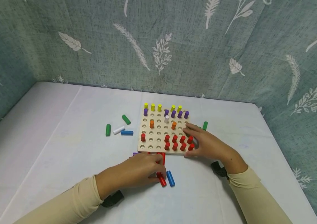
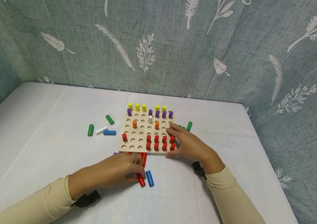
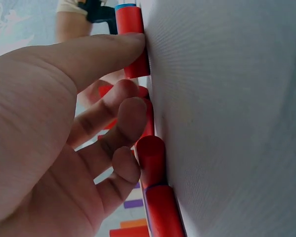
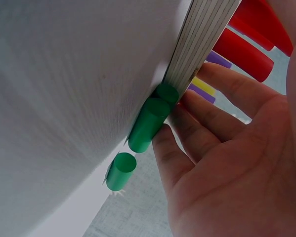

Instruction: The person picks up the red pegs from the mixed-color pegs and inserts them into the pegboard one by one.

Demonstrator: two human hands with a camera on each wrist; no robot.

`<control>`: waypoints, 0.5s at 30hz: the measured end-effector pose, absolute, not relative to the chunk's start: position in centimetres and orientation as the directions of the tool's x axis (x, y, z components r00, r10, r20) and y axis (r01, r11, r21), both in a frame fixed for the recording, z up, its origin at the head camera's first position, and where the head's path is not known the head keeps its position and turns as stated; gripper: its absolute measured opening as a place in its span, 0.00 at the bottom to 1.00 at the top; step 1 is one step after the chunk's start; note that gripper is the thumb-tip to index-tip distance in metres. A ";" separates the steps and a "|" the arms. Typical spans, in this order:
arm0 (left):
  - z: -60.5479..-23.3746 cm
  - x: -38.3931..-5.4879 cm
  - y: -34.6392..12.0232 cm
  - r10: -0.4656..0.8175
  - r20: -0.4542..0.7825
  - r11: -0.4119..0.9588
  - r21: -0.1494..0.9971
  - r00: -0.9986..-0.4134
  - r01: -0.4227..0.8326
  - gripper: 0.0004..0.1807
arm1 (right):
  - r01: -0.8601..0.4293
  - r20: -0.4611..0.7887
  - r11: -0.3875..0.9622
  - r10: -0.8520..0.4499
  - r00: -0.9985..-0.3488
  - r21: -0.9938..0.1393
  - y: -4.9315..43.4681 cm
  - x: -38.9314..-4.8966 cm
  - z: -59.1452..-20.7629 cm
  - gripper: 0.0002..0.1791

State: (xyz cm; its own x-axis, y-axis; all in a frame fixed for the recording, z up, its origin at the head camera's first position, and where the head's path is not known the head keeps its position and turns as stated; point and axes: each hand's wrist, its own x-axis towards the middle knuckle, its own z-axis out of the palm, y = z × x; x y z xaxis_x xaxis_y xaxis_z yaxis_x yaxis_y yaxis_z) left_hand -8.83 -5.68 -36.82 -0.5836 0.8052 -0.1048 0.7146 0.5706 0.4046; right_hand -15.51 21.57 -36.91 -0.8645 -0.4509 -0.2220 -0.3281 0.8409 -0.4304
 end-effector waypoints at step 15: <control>-36.7 -8.9 -5.7 0.804 -0.137 0.573 0.439 -0.578 0.692 0.11 | -0.321 -0.231 0.848 -0.443 -0.866 -0.422 21.5 -15.5 -36.8 0.54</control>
State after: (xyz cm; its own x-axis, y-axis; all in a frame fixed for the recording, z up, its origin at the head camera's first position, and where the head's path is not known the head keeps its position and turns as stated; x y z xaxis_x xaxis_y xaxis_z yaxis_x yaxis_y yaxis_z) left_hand -8.92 -5.70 -36.73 -0.5785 0.8041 -0.1374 0.6921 0.5729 0.4390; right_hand -15.51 21.46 -36.82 -0.8662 -0.4428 -0.2314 -0.3208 0.8480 -0.4218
